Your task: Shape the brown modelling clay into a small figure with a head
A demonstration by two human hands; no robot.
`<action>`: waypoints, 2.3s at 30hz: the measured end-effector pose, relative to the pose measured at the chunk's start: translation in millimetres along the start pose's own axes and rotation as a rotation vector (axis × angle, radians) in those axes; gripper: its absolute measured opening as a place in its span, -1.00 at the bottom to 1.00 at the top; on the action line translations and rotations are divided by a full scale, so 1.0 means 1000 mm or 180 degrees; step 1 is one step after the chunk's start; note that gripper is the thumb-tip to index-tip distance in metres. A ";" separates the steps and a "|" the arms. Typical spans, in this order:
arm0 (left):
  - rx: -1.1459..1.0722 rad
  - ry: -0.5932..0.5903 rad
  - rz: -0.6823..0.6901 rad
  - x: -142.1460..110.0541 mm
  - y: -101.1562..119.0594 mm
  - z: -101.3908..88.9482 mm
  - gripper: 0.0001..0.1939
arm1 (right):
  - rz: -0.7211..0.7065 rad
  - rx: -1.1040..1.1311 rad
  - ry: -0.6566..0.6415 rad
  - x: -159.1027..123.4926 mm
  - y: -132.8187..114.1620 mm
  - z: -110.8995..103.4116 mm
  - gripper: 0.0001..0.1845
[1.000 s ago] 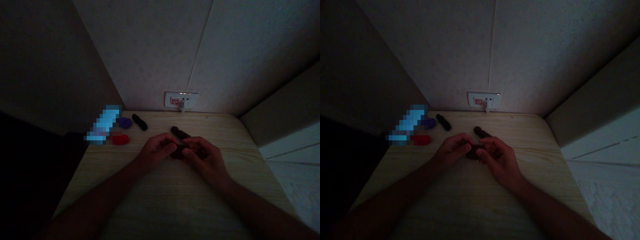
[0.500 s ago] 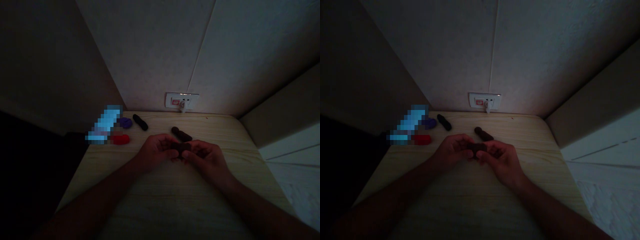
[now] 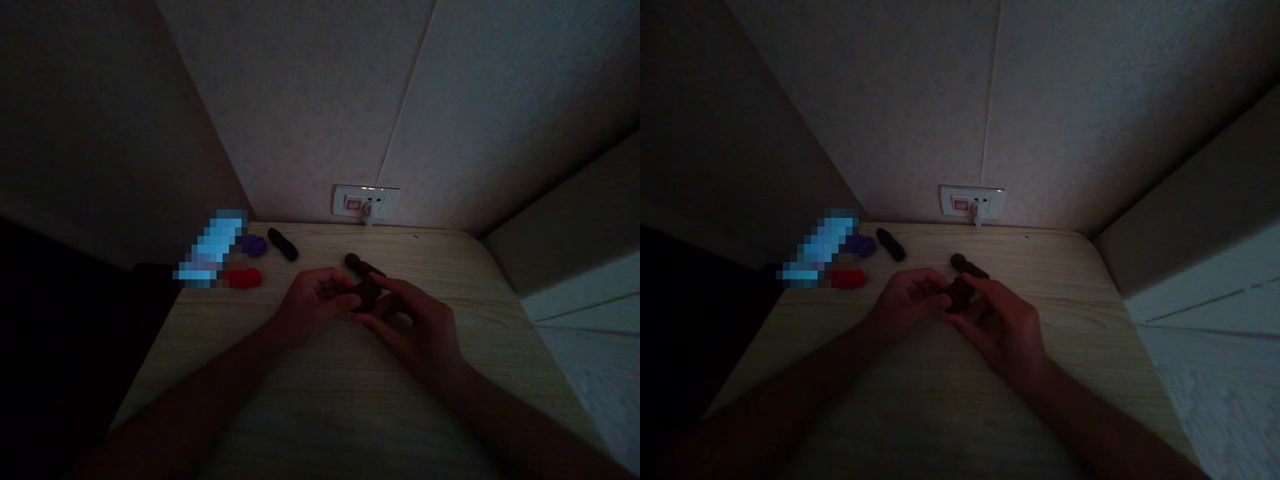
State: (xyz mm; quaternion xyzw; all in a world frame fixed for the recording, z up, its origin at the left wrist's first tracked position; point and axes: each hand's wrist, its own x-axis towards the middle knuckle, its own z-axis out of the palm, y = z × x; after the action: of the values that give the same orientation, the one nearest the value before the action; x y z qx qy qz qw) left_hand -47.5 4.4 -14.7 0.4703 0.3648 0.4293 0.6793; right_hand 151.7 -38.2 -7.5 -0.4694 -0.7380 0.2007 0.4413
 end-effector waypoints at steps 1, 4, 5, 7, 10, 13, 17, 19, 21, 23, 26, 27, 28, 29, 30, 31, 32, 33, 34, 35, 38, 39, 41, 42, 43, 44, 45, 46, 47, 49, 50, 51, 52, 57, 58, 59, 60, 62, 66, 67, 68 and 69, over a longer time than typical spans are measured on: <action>0.0002 -0.0048 -0.0001 0.000 0.000 0.000 -0.80 | -0.0121 -0.0110 -0.0039 0.000 0.000 0.000 -0.48; -0.0021 -0.0254 -0.0062 -0.001 -0.001 0.000 -0.82 | -0.0443 -0.0303 -0.0191 0.001 -0.001 0.000 -0.51; -0.0038 -0.0289 -0.0072 -0.002 -0.001 0.000 -0.82 | -0.0531 -0.0326 -0.0263 0.001 -0.001 0.000 -0.54; -0.0020 -0.0267 -0.0043 -0.003 0.000 0.000 -0.83 | -0.0658 -0.0372 -0.0378 0.002 -0.001 0.000 -0.61; 0.0119 -0.0131 0.0109 -0.004 -0.001 0.003 -0.84 | -0.0710 -0.0507 -0.0436 0.004 0.001 0.000 -0.69; 0.0250 0.0061 0.0259 -0.005 -0.002 0.006 -0.75 | -0.0647 -0.0644 -0.0404 0.006 0.003 0.000 -0.73; 0.0396 0.0196 0.0566 -0.005 -0.004 0.005 -0.48 | -0.0655 -0.0631 -0.0516 0.008 0.004 -0.002 -0.76; 0.0617 -0.0046 0.0799 -0.005 -0.005 0.003 -0.53 | -0.0586 -0.0570 -0.0659 0.008 0.003 -0.003 -0.77; 0.0949 -0.0214 0.1040 -0.005 -0.004 0.001 -0.67 | -0.0439 -0.0464 -0.0795 0.008 0.004 -0.004 -0.78; 0.1264 -0.0166 0.1271 -0.005 -0.003 0.000 -0.74 | -0.0241 -0.0282 -0.0880 0.007 0.004 -0.003 -0.77; 0.1508 0.0003 0.1479 -0.006 -0.001 0.000 -0.82 | 0.0063 0.0033 -0.0838 0.005 0.003 0.000 -0.75; 0.1525 0.0034 0.1478 -0.006 0.000 0.000 -0.84 | 0.0160 0.0107 -0.0810 0.004 0.003 0.001 -0.74; 0.1514 0.0045 0.1447 -0.007 0.000 0.001 -0.86 | 0.0254 0.0151 -0.0771 0.003 0.002 0.002 -0.74; 0.1490 0.0039 0.1400 -0.007 0.001 0.001 -0.87 | 0.0335 0.0169 -0.0715 0.002 0.002 0.004 -0.74; 0.1459 0.0019 0.1352 -0.008 0.001 0.002 -0.89 | 0.0411 0.0173 -0.0658 0.002 0.001 0.005 -0.75; 0.1435 -0.0013 0.1313 -0.008 0.001 0.002 -0.90 | 0.0476 0.0181 -0.0602 0.001 0.001 0.005 -0.76; 0.1421 -0.0046 0.1294 -0.009 0.001 0.003 -0.91 | 0.0519 0.0203 -0.0534 0.001 0.002 0.006 -0.77; 0.1430 -0.0086 0.1291 -0.009 0.001 0.003 -0.91 | 0.0546 0.0236 -0.0468 0.001 0.002 0.006 -0.78; 0.1450 -0.0127 0.1307 -0.009 0.001 0.003 -0.91 | 0.0558 0.0273 -0.0422 0.001 0.003 0.005 -0.79; 0.1474 -0.0169 0.1319 -0.009 0.001 0.003 -0.91 | 0.0547 0.0311 -0.0392 0.001 0.004 0.004 -0.80; 0.1459 -0.0258 0.1205 -0.010 0.003 0.002 -0.92 | 0.0448 0.0395 -0.0410 0.002 0.004 0.000 -0.83; 0.1398 -0.0254 0.1103 -0.009 0.004 0.002 -0.93 | 0.0442 0.0481 -0.0463 0.003 0.004 -0.001 -0.85; 0.1186 -0.0259 0.0846 -0.008 0.005 0.001 -0.94 | 0.0559 0.0819 -0.0585 0.004 0.001 -0.003 -0.89; 0.1036 -0.0289 0.0727 -0.008 0.005 0.001 -0.94 | 0.0665 0.1048 -0.0641 0.005 -0.001 -0.003 -0.89; 0.0864 -0.0333 0.0622 -0.007 0.005 0.000 -0.92 | 0.0774 0.1289 -0.0692 0.006 -0.003 -0.003 -0.87; 0.0686 -0.0389 0.0526 -0.006 0.004 0.000 -0.90 | 0.0877 0.1510 -0.0733 0.007 -0.004 -0.003 -0.85; 0.0511 -0.0442 0.0444 -0.005 0.003 -0.001 -0.86 | 0.0968 0.1695 -0.0756 0.008 -0.006 -0.002 -0.82; 0.0357 -0.0474 0.0378 -0.004 0.002 -0.001 -0.83 | 0.1035 0.1849 -0.0762 0.008 -0.007 -0.002 -0.79; 0.0236 -0.0485 0.0328 -0.003 0.000 -0.001 -0.80 | 0.1075 0.1966 -0.0765 0.008 -0.007 -0.001 -0.76; 0.0091 -0.0456 0.0309 -0.002 -0.002 -0.001 -0.77 | 0.1102 0.2055 -0.0744 0.008 -0.007 0.001 -0.71; 0.0072 -0.0415 0.0361 -0.002 -0.003 0.000 -0.78 | 0.1108 0.2029 -0.0712 0.007 -0.006 0.002 -0.73; 0.0084 -0.0353 0.0460 -0.002 -0.003 0.000 -0.79 | 0.1113 0.1972 -0.0655 0.006 -0.004 0.003 -0.76; 0.0136 -0.0285 0.0572 -0.002 -0.004 0.001 -0.80 | 0.1127 0.1888 -0.0582 0.006 -0.002 0.003 -0.74; 0.0730 -0.0274 0.0841 -0.007 -0.006 0.005 -0.77 | 0.1091 0.1407 -0.0313 0.003 0.007 0.005 -0.66; 0.0813 -0.0286 0.0832 -0.008 -0.007 0.006 -0.76 | 0.1047 0.1344 -0.0337 0.002 0.007 0.005 -0.71; 0.0878 -0.0261 0.0824 -0.008 -0.008 0.006 -0.74 | 0.1007 0.1293 -0.0366 0.003 0.007 0.005 -0.74; 0.0917 -0.0196 0.0805 -0.007 -0.009 0.007 -0.73 | 0.0979 0.1255 -0.0384 0.003 0.007 0.004 -0.77; 0.0887 -0.0068 0.0728 -0.005 -0.009 0.009 -0.75 | 0.0991 0.1256 -0.0409 0.004 0.005 0.004 -0.77; 0.0426 -0.0090 0.0469 0.001 -0.007 0.009 -0.76 | 0.1223 0.1729 -0.0542 0.009 0.003 0.003 -0.71; 0.0336 -0.0130 0.0434 0.002 -0.006 0.009 -0.74 | 0.1267 0.1834 -0.0605 0.010 0.004 0.003 -0.69; 0.0267 -0.0163 0.0422 0.003 -0.006 0.009 -0.71 | 0.1287 0.1913 -0.0646 0.012 0.005 0.004 -0.66; 0.0219 -0.0190 0.0426 0.004 -0.006 0.009 -0.69 | 0.1289 0.1962 -0.0670 0.013 0.006 0.004 -0.64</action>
State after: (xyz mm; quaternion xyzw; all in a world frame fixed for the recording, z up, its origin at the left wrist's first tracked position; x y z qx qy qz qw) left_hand -36.3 4.3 -17.9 0.5293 0.3267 0.4467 0.6431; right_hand 149.7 -23.6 -7.9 -0.4278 -0.5766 0.5435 0.4349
